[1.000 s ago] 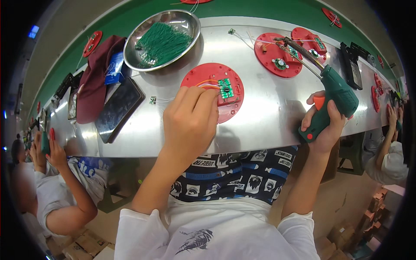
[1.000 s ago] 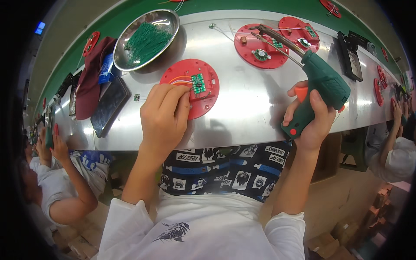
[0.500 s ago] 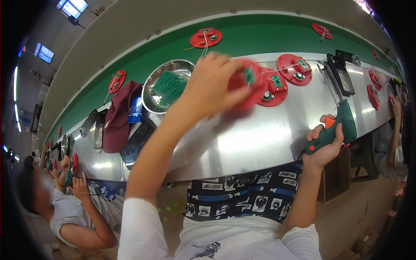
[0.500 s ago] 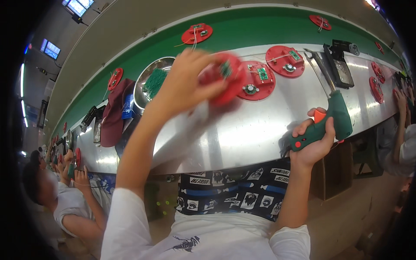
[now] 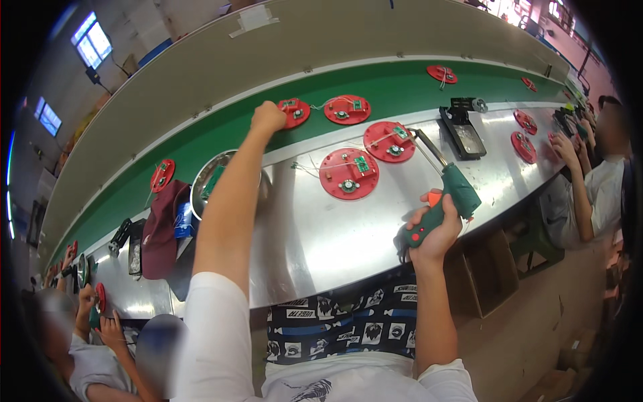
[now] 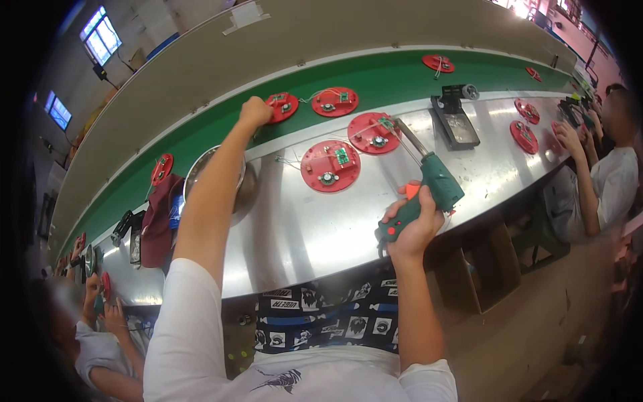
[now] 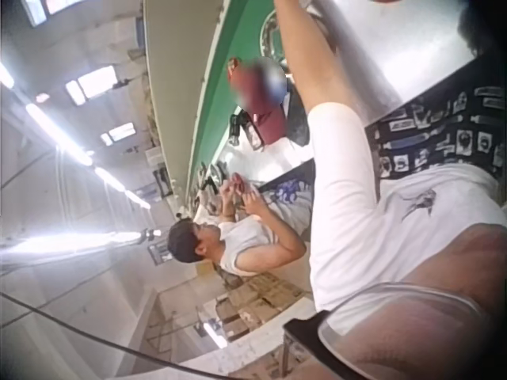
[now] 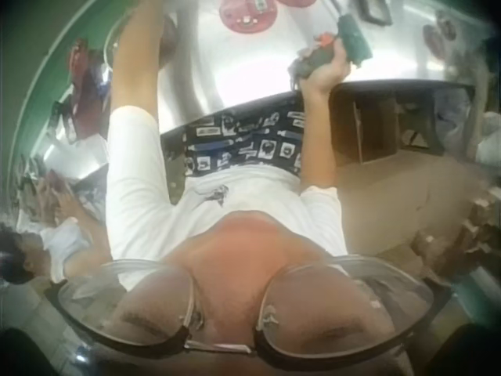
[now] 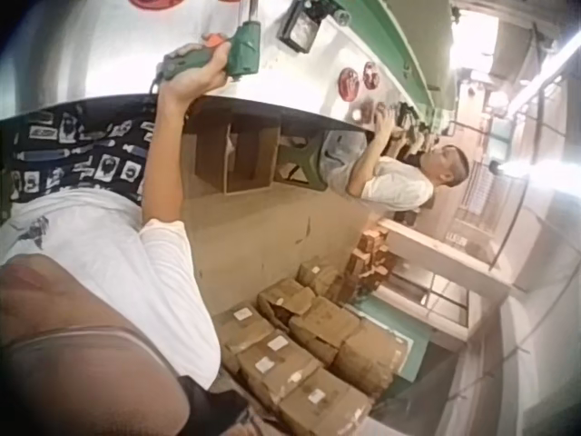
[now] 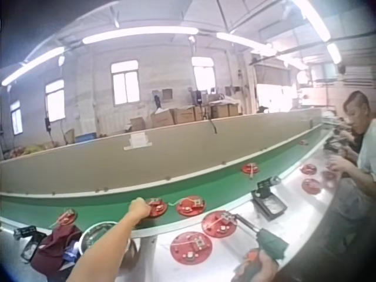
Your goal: Soldering electronic components onto small circuit boards on an assembly line.
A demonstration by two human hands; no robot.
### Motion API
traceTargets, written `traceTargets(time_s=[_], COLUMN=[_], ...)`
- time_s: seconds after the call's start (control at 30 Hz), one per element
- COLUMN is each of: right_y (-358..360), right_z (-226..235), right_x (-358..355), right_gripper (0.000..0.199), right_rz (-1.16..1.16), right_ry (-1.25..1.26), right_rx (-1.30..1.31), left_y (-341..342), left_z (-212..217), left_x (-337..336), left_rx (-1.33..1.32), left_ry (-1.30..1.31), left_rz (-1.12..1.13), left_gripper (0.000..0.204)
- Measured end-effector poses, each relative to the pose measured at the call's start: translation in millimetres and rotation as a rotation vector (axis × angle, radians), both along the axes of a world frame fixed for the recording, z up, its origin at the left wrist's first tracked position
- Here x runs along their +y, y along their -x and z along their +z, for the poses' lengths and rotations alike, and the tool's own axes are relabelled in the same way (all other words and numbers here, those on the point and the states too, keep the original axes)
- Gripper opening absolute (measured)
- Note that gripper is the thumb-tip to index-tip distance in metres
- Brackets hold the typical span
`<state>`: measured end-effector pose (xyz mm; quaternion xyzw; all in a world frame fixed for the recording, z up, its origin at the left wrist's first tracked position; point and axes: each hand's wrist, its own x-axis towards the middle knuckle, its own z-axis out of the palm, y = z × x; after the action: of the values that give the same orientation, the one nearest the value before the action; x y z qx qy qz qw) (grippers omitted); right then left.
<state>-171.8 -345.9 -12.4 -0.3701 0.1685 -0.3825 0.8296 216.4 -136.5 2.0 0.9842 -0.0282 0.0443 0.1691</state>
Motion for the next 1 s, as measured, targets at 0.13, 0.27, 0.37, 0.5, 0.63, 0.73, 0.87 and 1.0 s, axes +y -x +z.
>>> traceTargets(time_s=[0.13,0.27,0.37,0.5,0.63,0.73,0.87,1.0], right_y=[0,0,-1,9,5,5,2,1], right_z=[-2,-4,-4,-6,-5,-5,-4,-4], right_x=[-5,-8,-8,-11,-7,-5,-4,-4], right_gripper=[0.032,0.034,0.034,0.037,0.034,0.034,0.035,0.034], right_rz=[-0.028,0.025,0.039,0.140,0.069,0.084,0.092,0.065], right_ry=[0.014,0.002,-0.032,-0.022,0.045,0.074,0.084,0.085], right_rx=[-0.018,0.037,0.020,0.032,0.067,0.074,0.069,0.074], left_y=[22,145,227,289,308,287,223,200], left_z=[23,63,59,6,12,40,38,18], left_x=[14,25,49,83,107,118,141,150], left_rx=[-0.138,-0.295,-0.354,-0.354,-0.373,-0.202,-0.336,-0.166], left_ry=[0.241,0.400,0.362,0.258,0.181,0.366,0.055,-0.032], left_rz=[-0.172,-0.441,-0.563,-0.693,-0.712,-0.568,-0.412,-0.289], left_gripper=[0.033,0.021,0.012,0.017,0.023,0.021,0.022,0.018])
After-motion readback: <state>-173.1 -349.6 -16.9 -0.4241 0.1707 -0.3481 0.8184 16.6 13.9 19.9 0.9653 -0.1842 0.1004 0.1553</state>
